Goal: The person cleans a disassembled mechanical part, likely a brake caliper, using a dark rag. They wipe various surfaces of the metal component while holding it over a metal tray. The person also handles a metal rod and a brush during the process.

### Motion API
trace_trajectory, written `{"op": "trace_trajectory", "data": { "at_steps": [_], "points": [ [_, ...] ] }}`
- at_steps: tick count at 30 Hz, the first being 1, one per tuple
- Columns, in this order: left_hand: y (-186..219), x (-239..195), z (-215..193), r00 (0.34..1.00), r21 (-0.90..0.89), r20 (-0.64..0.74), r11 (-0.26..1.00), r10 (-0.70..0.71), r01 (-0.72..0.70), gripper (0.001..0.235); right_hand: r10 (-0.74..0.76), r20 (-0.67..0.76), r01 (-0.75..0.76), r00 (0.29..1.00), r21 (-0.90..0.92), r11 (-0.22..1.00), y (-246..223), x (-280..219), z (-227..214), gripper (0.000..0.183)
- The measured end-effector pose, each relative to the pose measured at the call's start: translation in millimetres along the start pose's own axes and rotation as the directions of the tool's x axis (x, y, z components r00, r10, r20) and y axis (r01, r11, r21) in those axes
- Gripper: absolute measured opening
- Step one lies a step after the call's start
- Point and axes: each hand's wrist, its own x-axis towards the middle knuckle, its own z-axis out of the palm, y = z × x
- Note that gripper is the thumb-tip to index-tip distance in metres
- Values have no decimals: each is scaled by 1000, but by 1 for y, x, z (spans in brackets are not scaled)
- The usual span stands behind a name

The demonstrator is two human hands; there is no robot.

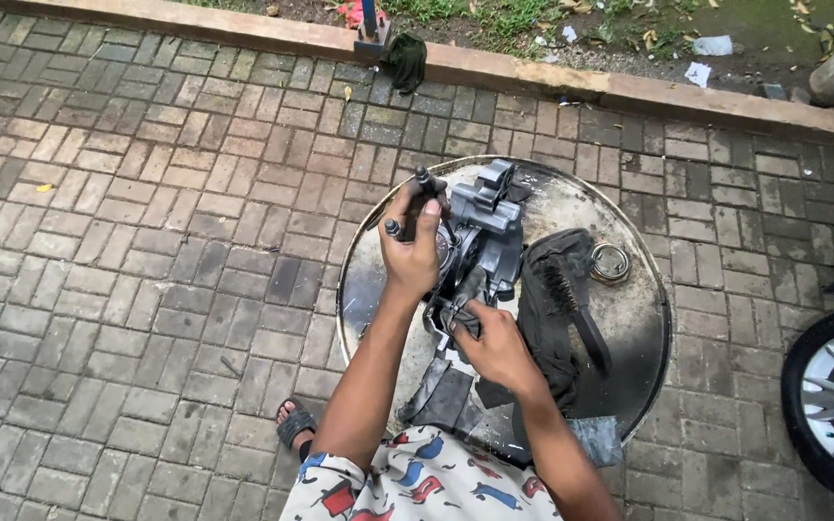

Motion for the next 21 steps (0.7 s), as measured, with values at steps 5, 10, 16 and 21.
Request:
{"op": "trace_trajectory", "data": {
  "at_steps": [5,10,16,21],
  "points": [
    [1,2,1,1000,-9,-4,1000,-2,2,29,52,119,-48,991,-36,998,-7,-10,-1,31],
    [-1,-1,1,1000,-3,-1,1000,-16,16,28,18,163,-4,987,-89,996,18,0,5,25],
    [-7,-2,-2,1000,-2,-4,1000,-21,21,27,-85,109,82,990,34,996,36,4,9,30],
    [-32,-8,-8,999,-23,-30,1000,-18,17,30,-293,43,296,955,-172,940,55,9,16,14]
  ]
}}
